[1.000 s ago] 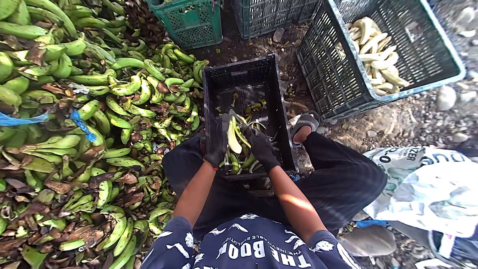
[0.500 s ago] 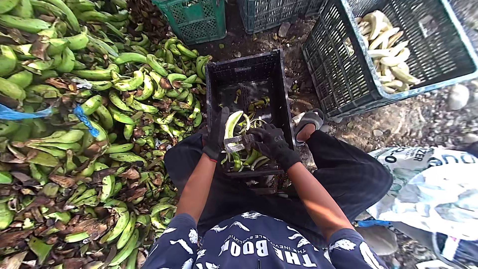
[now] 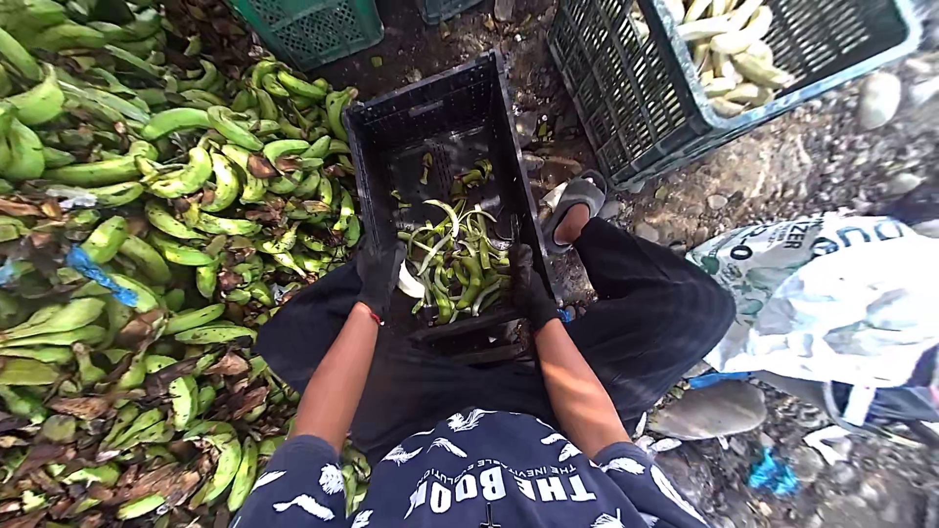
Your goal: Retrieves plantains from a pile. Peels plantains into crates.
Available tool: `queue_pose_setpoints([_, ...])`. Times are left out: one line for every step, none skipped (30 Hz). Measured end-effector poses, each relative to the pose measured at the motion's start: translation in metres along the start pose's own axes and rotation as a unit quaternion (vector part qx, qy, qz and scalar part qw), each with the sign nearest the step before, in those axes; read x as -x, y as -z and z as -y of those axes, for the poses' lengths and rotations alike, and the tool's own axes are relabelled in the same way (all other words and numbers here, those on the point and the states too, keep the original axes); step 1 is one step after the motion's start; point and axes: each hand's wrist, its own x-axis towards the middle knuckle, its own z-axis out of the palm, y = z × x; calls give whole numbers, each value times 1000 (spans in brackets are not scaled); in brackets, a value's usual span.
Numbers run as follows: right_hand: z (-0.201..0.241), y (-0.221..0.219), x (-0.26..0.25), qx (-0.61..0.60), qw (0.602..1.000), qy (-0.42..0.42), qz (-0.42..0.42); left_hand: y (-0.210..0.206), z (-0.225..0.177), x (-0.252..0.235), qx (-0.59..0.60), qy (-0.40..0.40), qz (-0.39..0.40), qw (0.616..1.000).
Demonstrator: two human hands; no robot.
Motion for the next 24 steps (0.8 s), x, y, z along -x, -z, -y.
queue_pose_setpoints([-5,0,-4,-28,1000,-5,1,-6,1,0,-49,2,26,998])
queue_pose_setpoints([-11,0,-10,-44,999,0,7,-15,0,-2,-58,-7,47,997])
queue_pose_setpoints([-13,-1,-12,-51,999,7,17,-25,-12,-6,-27,-32,59,997])
queue_pose_setpoints([-12,-1,-14,-58,998,11,30,-36,-43,-1,34,-60,77,995])
queue_pose_setpoints([-10,-1,-14,-55,998,11,39,-44,-86,10,129,-102,108,980])
queue_pose_setpoints([-10,-1,-12,-42,998,10,40,-51,-132,27,237,-137,158,949])
queue_pose_setpoints([-8,-1,-9,-29,999,8,36,-56,-175,45,326,-164,222,904])
queue_pose_setpoints([-4,-1,-5,-26,999,2,31,-61,-213,60,375,-168,257,875])
queue_pose_setpoints([2,-1,-3,-31,999,-6,28,-65,-239,69,385,-183,277,861])
queue_pose_setpoints([6,-1,-2,-52,998,-9,28,-69,-254,71,365,-203,281,864])
queue_pose_setpoints([7,1,-3,-77,997,-13,28,-74,-256,64,320,-229,275,877])
queue_pose_setpoints([7,2,-3,-99,995,-19,27,-83,-247,50,255,-249,246,901])
queue_pose_setpoints([7,4,-4,-118,992,-22,25,-92,-226,31,184,-255,201,928])
queue_pose_setpoints([4,7,-4,-130,991,-21,23,-102,-194,10,120,-242,149,951])
queue_pose_setpoints([1,9,-5,-135,990,-20,21,-111,-156,-6,50,-201,113,972])
queue_pose_setpoints([-1,9,-7,-134,991,-27,15,-118,-116,-19,-45,-149,95,983])
queue_pose_setpoints([1,9,-7,-130,990,-46,3,-126,-76,-28,-148,-88,104,979])
queue_pose_setpoints([4,9,-6,-127,990,-61,-3,-133,-39,-31,-243,-36,140,959])
queue_pose_setpoints([7,9,-5,-121,990,-70,-5,-141,-8,-29,-304,10,187,934])
queue_pose_setpoints([7,9,-4,-115,991,-73,-6,-150,19,-27,-344,45,231,909])
queue_pose_setpoints([6,9,-3,-108,992,-71,-6,-161,46,-27,-359,67,260,894])
queue_pose_setpoints([5,9,0,-98,993,-61,-7,-174,72,-29,-370,89,275,883])
queue_pose_setpoints([4,10,4,-83,995,-48,-4,-190,103,-36,-379,100,271,879])
queue_pose_setpoints([3,12,8,-67,997,-33,0,-212,148,-49,-395,95,238,882])
